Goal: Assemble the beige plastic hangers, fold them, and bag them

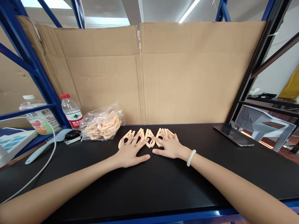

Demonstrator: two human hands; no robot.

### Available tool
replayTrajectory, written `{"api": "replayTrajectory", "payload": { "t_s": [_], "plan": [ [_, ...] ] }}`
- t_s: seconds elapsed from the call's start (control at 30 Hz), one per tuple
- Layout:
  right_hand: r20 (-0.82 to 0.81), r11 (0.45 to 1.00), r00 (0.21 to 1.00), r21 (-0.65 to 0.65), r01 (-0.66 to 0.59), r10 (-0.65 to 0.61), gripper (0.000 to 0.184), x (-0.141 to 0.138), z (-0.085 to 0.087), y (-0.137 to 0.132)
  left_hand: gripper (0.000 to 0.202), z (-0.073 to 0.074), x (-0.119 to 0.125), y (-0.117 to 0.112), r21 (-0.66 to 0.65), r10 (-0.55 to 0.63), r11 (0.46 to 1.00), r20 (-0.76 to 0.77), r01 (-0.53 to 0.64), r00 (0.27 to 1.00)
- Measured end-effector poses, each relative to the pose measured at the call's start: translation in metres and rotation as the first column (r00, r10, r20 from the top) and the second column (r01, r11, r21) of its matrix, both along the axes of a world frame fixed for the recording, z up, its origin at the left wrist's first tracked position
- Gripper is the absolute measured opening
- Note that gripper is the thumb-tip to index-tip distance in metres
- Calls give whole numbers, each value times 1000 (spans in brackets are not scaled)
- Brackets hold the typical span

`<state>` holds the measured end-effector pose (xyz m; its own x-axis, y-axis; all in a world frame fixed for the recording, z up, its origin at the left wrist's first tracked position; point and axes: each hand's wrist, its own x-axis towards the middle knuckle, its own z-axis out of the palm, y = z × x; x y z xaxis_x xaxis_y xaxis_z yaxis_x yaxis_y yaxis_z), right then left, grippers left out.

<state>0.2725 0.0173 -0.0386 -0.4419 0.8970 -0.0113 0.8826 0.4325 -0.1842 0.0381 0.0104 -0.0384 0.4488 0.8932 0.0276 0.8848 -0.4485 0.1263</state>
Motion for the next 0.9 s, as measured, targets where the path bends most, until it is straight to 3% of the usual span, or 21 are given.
{"api": "replayTrajectory", "payload": {
  "t_s": [0.3,0.6,0.73,0.8,0.9],
  "plan": [
    [34,992,991,29,126,-127,78,-1,-3,45,87,0,13,58,-10,-1,1000,-18,1,1000],
    [25,978,979,70,198,-200,78,-6,-4,43,79,-4,14,59,109,-9,994,35,5,999],
    [-53,935,979,289,205,-198,75,-5,-10,39,70,-3,12,46,382,-48,924,110,2,993],
    [-92,882,983,435,185,-160,66,-5,-13,36,66,-2,10,39,503,-76,864,152,-10,985],
    [-125,803,983,566,185,-138,53,-6,-13,31,60,1,9,33,582,-102,813,180,-23,978]
  ]
}}
